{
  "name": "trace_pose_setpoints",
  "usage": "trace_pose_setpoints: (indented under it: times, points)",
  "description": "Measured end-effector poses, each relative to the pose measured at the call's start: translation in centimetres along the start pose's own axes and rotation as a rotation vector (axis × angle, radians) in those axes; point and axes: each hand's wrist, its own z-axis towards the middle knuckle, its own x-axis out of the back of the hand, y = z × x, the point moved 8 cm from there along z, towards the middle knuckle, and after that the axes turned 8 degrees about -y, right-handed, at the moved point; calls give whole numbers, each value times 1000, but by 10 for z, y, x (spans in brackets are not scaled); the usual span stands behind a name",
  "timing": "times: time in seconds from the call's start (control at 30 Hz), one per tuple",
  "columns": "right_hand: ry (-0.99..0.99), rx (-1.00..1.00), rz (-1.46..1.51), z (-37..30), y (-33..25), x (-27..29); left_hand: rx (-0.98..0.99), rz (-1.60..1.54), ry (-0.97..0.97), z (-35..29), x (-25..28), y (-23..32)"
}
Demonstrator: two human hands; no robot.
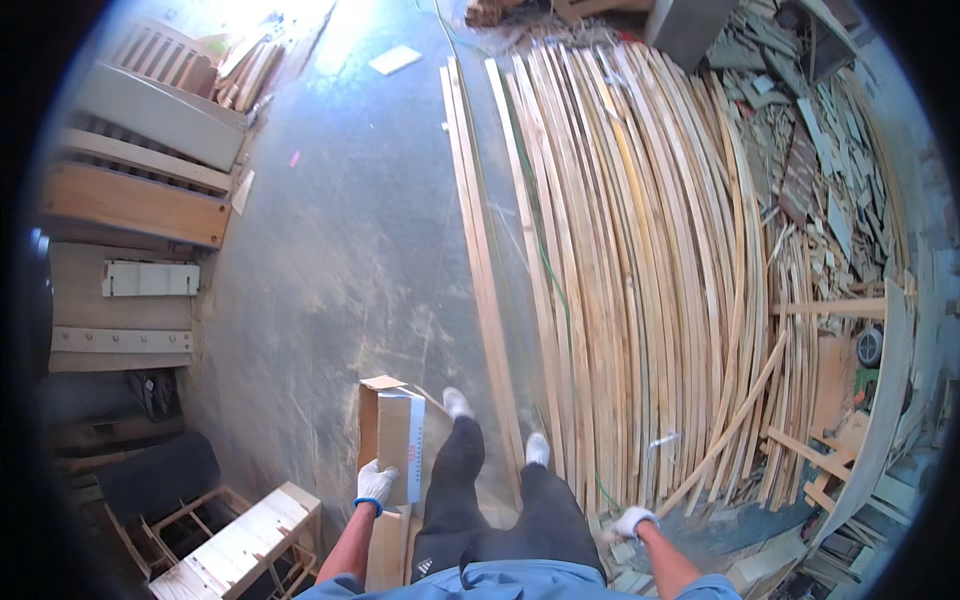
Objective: The person uses a nail gun to attach wooden pieces to a partially assembled frame, then uses pliers to adjust a joint. They walk to a chop saw, cut a wooden stick into small pieces, and place the cut pieces into a cardboard box.
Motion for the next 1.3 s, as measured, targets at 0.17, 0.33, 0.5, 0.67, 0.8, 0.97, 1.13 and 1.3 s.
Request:
trace_pose_setpoints:
  times: [0.17, 0.33, 0.5, 0.67, 0.8, 0.97, 1.13, 1.3]
  points:
    - [691, 55, 133, -95, -120, 266, -78, 101, -43, 91, 41, 118]
    - [708, 807, 1305, -265, -257, 461, -88, 241, -145, 190, 108, 225]
    - [327, 1277, 1462, -395, -371, 536, -155, 390, -139, 236, 204, 365]
    - [56, 1331, 1538, -449, -495, 659, -139, 273, -92, 312, 278, 454]
    - [77, 1205, 1612, -416, -594, 813, -122, 385, -12, 405, 333, 515]
    - [352, 923, 1325, -440, -679, 990, 66, 91, 59, 441, 404, 550]
    - [622, 542, 548, -397, -716, 1168, 74, 268, 41, 520, 456, 613]
    - [416, 188, 487, -344, -721, 1265, 123, 555, -76, 672, 506, 677]
